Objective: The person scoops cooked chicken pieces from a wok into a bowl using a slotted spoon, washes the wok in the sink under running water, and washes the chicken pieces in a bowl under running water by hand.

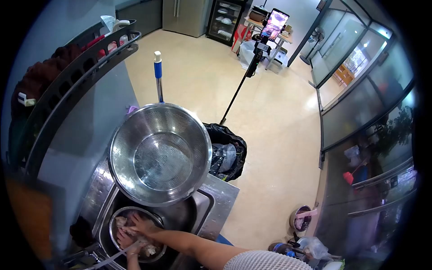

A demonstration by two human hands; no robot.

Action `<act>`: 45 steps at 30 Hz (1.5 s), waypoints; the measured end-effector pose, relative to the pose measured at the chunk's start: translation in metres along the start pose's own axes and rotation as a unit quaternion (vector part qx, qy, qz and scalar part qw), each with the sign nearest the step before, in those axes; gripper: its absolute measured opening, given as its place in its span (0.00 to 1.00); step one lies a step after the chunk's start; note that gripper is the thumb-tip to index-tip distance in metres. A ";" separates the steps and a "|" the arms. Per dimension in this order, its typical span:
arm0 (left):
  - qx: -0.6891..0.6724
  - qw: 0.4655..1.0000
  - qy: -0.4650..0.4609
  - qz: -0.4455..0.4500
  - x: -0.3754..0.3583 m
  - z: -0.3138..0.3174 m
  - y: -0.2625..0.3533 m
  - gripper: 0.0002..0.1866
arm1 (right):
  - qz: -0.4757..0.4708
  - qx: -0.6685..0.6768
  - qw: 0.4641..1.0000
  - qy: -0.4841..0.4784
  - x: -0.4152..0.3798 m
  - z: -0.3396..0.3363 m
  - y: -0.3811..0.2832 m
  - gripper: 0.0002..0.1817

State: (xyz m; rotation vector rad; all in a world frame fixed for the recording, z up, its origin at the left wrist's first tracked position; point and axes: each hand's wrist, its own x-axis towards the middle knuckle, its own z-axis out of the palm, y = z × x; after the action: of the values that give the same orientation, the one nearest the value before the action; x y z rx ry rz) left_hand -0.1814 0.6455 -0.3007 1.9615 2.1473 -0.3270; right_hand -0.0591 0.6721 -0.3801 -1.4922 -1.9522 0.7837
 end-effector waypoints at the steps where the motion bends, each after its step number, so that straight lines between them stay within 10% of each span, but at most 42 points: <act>1: -0.004 1.000 -0.001 0.002 0.002 -0.009 -0.002 0.67 | -0.014 -0.027 0.993 -0.117 0.002 -0.058 -0.020 0.25; 3: -0.221 0.972 -0.050 0.057 0.004 -0.031 -0.009 0.62 | -0.030 -0.056 0.971 -0.229 0.005 -0.093 -0.037 0.25; 5: -0.260 0.960 -0.073 0.073 -0.005 -0.058 -0.007 0.56 | 0.264 0.078 0.944 -0.183 0.004 -0.086 -0.042 0.25; 7: -0.523 0.844 -0.110 0.030 -0.020 -0.079 -0.001 0.47 | 0.174 -0.003 0.971 -0.164 0.004 -0.084 -0.036 0.28; 8: -0.415 0.908 -0.046 0.042 -0.001 -0.019 -0.039 0.38 | 0.080 -0.080 0.983 -0.145 0.004 -0.082 -0.034 0.32; 11: -0.566 0.796 -0.212 -0.007 0.035 0.001 -0.052 0.36 | 0.129 0.191 0.945 -0.232 0.028 -0.136 -0.052 0.41; 15: -0.590 0.777 -0.186 -0.112 0.054 -0.004 -0.004 0.34 | 0.167 -0.003 0.960 -0.223 0.037 -0.068 -0.045 0.45; 19: -0.551 0.786 -0.251 -0.124 0.043 0.007 -0.015 0.25 | 0.175 -0.064 0.950 -0.250 0.039 -0.107 -0.064 0.39; 22: -0.664 0.730 -0.160 0.027 0.007 0.013 -0.020 0.20 | 0.162 0.004 0.951 -0.263 0.036 -0.096 -0.053 0.23; 25: -0.576 0.769 -0.268 0.071 -0.023 -0.013 -0.028 0.18 | -0.020 -0.056 0.903 -0.425 0.033 -0.138 -0.058 0.26; 28: -0.645 0.734 -0.211 -0.023 -0.035 -0.039 0.013 0.21 | 0.027 -0.098 0.924 -0.368 0.010 -0.145 -0.053 0.35; 31: -0.304 0.865 -0.394 0.060 0.010 0.035 0.002 0.31 | 0.026 -0.104 0.935 -0.337 0.007 -0.117 -0.037 0.49; 39: -0.297 0.954 0.008 0.043 -0.014 -0.026 0.020 0.19 | 0.135 -0.045 0.918 -0.369 0.022 -0.093 -0.027 0.32; 42: -0.247 0.951 0.038 0.180 -0.056 -0.059 0.028 0.48 | 0.056 -0.102 0.931 -0.345 0.000 -0.163 -0.062 0.40; 45: -0.272 0.943 -0.128 0.143 -0.073 -0.025 0.033 0.76 | -0.032 -0.246 0.887 -0.389 -0.026 -0.163 -0.048 0.46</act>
State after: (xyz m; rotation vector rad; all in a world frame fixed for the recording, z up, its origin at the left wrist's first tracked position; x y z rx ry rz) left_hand -0.1422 0.5868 -0.2553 1.7505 1.5459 0.0600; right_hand 0.0347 0.6553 -0.2367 -1.4954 -2.9655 1.0122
